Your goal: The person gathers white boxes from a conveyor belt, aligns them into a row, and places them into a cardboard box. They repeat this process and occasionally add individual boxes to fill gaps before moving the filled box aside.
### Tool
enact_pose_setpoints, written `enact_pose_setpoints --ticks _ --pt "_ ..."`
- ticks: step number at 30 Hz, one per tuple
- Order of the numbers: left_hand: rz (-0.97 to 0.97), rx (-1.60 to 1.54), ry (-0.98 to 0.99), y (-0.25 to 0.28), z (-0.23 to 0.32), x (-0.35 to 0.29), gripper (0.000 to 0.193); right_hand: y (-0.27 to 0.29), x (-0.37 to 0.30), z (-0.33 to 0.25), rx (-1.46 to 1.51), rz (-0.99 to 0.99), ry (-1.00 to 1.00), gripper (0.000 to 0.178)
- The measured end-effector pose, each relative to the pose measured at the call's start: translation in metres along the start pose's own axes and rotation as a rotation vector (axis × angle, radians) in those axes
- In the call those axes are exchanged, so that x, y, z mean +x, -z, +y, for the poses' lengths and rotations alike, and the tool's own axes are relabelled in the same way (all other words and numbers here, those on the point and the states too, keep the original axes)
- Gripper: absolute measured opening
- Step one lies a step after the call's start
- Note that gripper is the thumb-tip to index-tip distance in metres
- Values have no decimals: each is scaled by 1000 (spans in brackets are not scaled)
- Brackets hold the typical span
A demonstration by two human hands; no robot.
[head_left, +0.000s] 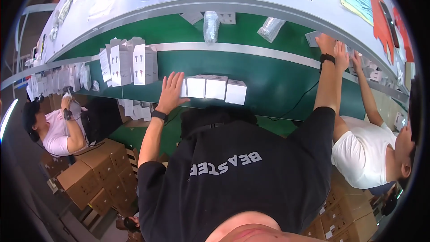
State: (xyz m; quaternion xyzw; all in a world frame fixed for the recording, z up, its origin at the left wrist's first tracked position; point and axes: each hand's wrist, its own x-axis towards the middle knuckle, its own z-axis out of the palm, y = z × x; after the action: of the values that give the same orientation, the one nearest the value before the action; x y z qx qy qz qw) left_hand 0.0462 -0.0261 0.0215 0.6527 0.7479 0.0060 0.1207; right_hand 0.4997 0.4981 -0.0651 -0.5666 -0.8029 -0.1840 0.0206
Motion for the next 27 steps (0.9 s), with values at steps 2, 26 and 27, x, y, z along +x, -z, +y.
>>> enact_pose_setpoints --ticks 2,26,27 --pt "-36 -7 -26 -3 3 2 104 11 -13 -8 -49 -110 -83 46" --pt "20 -168 -178 -1 8 18 88 227 -295 -189 731 -163 383 78" --pt "19 -170 -262 0 8 24 88 225 -297 -190 735 -170 337 77"
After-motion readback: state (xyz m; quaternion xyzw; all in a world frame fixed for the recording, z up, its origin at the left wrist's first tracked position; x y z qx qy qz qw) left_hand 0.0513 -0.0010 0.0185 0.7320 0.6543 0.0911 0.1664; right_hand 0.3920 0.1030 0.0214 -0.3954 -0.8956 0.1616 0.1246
